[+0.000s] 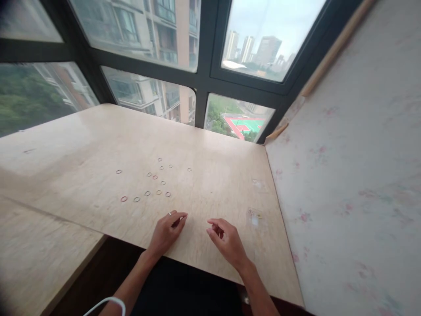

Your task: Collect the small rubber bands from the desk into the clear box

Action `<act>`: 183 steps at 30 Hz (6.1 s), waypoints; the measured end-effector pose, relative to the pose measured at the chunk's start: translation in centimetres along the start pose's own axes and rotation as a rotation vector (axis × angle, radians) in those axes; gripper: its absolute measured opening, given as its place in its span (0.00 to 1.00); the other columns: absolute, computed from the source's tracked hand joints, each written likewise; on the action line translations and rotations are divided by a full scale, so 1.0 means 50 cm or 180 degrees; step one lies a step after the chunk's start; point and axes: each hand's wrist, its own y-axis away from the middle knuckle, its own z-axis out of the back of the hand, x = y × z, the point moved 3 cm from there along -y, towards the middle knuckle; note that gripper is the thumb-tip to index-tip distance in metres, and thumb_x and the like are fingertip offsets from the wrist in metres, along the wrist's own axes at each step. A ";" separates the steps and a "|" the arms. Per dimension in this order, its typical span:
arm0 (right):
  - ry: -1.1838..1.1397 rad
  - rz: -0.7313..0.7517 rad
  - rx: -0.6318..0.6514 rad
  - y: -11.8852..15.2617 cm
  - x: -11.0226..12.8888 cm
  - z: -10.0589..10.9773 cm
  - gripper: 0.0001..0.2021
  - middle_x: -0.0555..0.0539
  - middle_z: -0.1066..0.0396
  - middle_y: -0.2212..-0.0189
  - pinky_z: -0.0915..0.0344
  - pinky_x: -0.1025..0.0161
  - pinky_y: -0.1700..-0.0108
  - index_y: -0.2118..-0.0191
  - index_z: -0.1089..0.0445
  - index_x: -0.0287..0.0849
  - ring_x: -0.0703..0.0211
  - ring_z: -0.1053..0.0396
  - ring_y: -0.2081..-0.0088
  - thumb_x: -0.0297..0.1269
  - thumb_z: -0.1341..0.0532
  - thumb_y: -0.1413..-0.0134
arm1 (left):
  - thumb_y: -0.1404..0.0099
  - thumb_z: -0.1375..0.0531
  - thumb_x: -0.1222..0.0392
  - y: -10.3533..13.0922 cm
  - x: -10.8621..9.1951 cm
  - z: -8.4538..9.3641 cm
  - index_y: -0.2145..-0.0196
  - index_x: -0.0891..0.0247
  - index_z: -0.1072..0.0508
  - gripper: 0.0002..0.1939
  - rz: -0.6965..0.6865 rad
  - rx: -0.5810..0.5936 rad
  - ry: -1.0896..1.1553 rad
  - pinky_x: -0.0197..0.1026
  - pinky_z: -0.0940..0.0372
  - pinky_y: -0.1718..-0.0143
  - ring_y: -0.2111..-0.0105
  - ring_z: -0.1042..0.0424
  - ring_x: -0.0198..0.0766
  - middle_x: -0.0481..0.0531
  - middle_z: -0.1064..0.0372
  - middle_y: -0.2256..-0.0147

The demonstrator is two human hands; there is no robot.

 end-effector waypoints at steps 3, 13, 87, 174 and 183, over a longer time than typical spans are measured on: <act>0.0012 0.0419 0.0377 -0.075 0.069 -0.053 0.13 0.49 0.28 0.70 0.35 0.67 0.69 0.53 0.29 0.42 0.63 0.33 0.71 0.39 0.41 0.43 | 0.34 0.47 0.61 0.001 -0.003 -0.012 0.63 0.60 0.25 0.11 -0.0161 0.0343 -0.0589 0.39 0.41 0.70 0.73 0.32 0.38 0.53 0.30 0.72; 0.1967 0.0979 0.1511 -0.337 0.136 -0.266 0.17 0.52 0.27 0.75 0.40 0.67 0.69 0.51 0.29 0.43 0.61 0.30 0.71 0.36 0.37 0.48 | 0.34 0.48 0.64 0.005 -0.007 -0.019 0.67 0.62 0.25 0.12 -0.0377 0.0649 -0.0937 0.42 0.41 0.69 0.70 0.30 0.41 0.55 0.29 0.71; 0.1241 -0.0072 -0.1109 0.095 -0.066 0.116 0.15 0.46 0.23 0.74 0.32 0.66 0.72 0.63 0.23 0.43 0.58 0.26 0.76 0.45 0.44 0.41 | 0.35 0.46 0.57 -0.022 0.009 -0.016 0.65 0.60 0.24 0.11 -0.0046 0.0023 -0.0720 0.38 0.34 0.69 0.71 0.26 0.37 0.50 0.24 0.68; -0.0526 -0.0661 -0.0899 0.078 -0.084 0.025 0.13 0.55 0.38 0.85 0.41 0.68 0.77 0.64 0.27 0.40 0.64 0.36 0.82 0.44 0.43 0.41 | 0.42 0.39 0.55 -0.154 -0.255 -0.180 0.70 0.66 0.30 0.10 0.0149 0.2082 0.1909 0.32 0.47 0.77 0.77 0.42 0.28 0.46 0.38 0.77; -0.0419 -0.0631 -0.0960 0.070 -0.088 0.028 0.13 0.55 0.39 0.86 0.49 0.68 0.78 0.77 0.36 0.41 0.66 0.41 0.84 0.39 0.43 0.43 | 0.43 0.42 0.66 -0.157 -0.297 -0.332 0.69 0.62 0.25 0.06 -0.0955 0.2275 -0.0390 0.39 0.39 0.66 0.69 0.33 0.36 0.49 0.29 0.69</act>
